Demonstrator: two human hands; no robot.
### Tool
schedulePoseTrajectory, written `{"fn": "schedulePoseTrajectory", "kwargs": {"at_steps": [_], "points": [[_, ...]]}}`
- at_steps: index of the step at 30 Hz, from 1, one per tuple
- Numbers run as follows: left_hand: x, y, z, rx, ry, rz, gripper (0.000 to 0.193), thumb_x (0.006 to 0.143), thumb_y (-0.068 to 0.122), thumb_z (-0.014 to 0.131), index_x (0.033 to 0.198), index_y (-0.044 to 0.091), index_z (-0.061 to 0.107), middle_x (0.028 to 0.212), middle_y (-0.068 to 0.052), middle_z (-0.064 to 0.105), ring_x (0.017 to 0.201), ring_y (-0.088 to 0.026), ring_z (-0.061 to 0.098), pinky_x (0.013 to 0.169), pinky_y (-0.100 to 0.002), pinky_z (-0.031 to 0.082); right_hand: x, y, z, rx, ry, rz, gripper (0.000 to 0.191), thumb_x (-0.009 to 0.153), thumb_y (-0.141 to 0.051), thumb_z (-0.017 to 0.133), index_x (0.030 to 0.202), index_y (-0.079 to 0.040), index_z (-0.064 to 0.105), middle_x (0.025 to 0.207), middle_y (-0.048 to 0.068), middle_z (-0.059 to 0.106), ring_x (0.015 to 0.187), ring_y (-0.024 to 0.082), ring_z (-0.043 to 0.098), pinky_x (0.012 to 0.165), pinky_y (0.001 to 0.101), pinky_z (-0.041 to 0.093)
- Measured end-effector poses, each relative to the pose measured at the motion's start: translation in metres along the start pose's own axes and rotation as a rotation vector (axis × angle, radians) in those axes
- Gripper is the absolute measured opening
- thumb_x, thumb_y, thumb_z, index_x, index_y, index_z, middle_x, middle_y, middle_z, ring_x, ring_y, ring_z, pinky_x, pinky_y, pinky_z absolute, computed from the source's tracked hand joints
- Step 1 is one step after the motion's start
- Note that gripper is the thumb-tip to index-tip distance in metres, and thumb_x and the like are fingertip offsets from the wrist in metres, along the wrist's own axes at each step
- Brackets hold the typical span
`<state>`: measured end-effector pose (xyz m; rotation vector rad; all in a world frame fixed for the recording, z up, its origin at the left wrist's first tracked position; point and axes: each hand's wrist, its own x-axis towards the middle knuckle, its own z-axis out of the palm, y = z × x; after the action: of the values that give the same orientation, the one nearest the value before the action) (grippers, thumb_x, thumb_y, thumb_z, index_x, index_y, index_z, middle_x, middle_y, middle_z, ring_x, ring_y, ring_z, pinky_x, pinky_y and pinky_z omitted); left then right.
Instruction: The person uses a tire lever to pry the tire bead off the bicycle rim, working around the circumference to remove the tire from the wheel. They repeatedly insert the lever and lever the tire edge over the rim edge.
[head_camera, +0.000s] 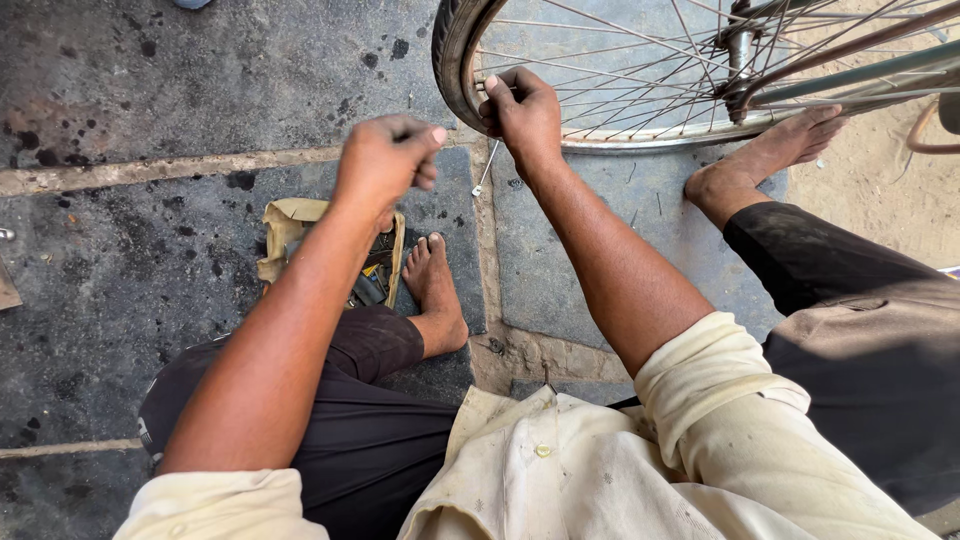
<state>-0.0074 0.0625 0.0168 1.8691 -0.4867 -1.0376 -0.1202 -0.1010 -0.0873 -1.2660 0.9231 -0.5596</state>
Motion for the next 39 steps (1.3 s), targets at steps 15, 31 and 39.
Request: {"fn": "schedulePoseTrajectory", "kwargs": {"at_steps": [15,31,39], "points": [[0.042,-0.04,0.023,-0.116,-0.1,0.196,0.023,0.096,-0.006,0.055,0.118,-0.002,0.051,0.103,-0.012,0.07,0.08,-0.018,0.076,0.066,-0.032,0.068,-0.069,0.013,0.01,0.138,-0.234,-0.156,0.023,0.103,-0.008,0.063,0.122,0.002,0.07,0.108,0.011,0.077,0.093,0.016,0.075,0.087,0.0312,0.063],[0.031,-0.045,0.02,0.273,-0.21,0.011,0.018,0.103,0.012,0.052,0.114,0.005,0.065,0.099,-0.008,0.076,0.087,-0.016,0.075,0.073,-0.034,0.062,-0.016,-0.003,0.006,0.142,0.089,-0.053,0.016,0.102,-0.008,0.061,0.116,-0.002,0.067,0.086,0.009,0.076,0.067,0.012,0.073,0.055,0.0267,0.059],[0.034,-0.05,0.019,0.331,-0.241,0.028,0.019,0.101,0.012,0.054,0.114,0.005,0.066,0.099,-0.009,0.077,0.087,-0.016,0.076,0.075,-0.036,0.06,-0.007,0.006,0.001,0.305,-0.035,0.038,0.019,0.102,-0.012,0.062,0.118,-0.003,0.065,0.085,0.008,0.074,0.067,0.014,0.072,0.057,0.0286,0.06]]}}
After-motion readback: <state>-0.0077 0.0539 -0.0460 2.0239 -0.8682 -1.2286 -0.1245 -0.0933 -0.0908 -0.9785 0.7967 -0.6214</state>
